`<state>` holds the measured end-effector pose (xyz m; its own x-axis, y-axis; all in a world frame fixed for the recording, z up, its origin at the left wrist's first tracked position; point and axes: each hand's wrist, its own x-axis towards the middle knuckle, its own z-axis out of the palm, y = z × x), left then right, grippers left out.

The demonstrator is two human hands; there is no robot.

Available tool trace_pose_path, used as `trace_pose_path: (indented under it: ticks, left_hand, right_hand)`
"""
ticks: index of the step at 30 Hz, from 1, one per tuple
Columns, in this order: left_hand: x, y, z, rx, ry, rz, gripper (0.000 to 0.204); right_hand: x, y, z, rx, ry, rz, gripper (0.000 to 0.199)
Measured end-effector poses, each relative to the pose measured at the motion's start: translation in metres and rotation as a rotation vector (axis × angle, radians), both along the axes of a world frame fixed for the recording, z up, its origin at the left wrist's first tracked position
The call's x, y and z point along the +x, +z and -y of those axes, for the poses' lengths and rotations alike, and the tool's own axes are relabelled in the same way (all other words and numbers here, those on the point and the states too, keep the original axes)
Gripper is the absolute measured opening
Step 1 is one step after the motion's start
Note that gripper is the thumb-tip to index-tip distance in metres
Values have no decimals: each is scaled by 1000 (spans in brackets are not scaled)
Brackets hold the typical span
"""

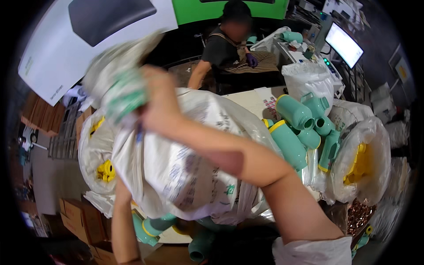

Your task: The person assembles teal plastic pitchers by inserting copper-colored metal rings into the necks and screwing on yellow lids. They then place the completed pitchers into a cardboard box. The person also uses a tape dispenser to seal the box.

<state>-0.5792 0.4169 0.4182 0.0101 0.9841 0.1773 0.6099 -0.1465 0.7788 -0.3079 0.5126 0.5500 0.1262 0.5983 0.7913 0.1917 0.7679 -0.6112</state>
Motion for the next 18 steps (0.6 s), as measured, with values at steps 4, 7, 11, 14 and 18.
trace_pose_path:
  ticks: [4,7,11,14,18]
  left_hand:
    - [57,-7,28,-209,-405,-389,58]
    - [40,-89,42,-105,-272,-629,53]
    - [15,-171,23,-3,-119,-750,49]
    - [7,-211,5,140,17,-807,49]
    - [-3,-233,-5,-104,123,-58,48]
  right_hand:
    - [-51,-24,15,-445,304,343,68]
    - [-33,-45,79,-113,201,482,92]
    - [125,-119,155,-628,-431,444,95]
    - [215,-215,195,-923,-660,379,97]
    - [186,-279,179,-1014,-263,152,83]
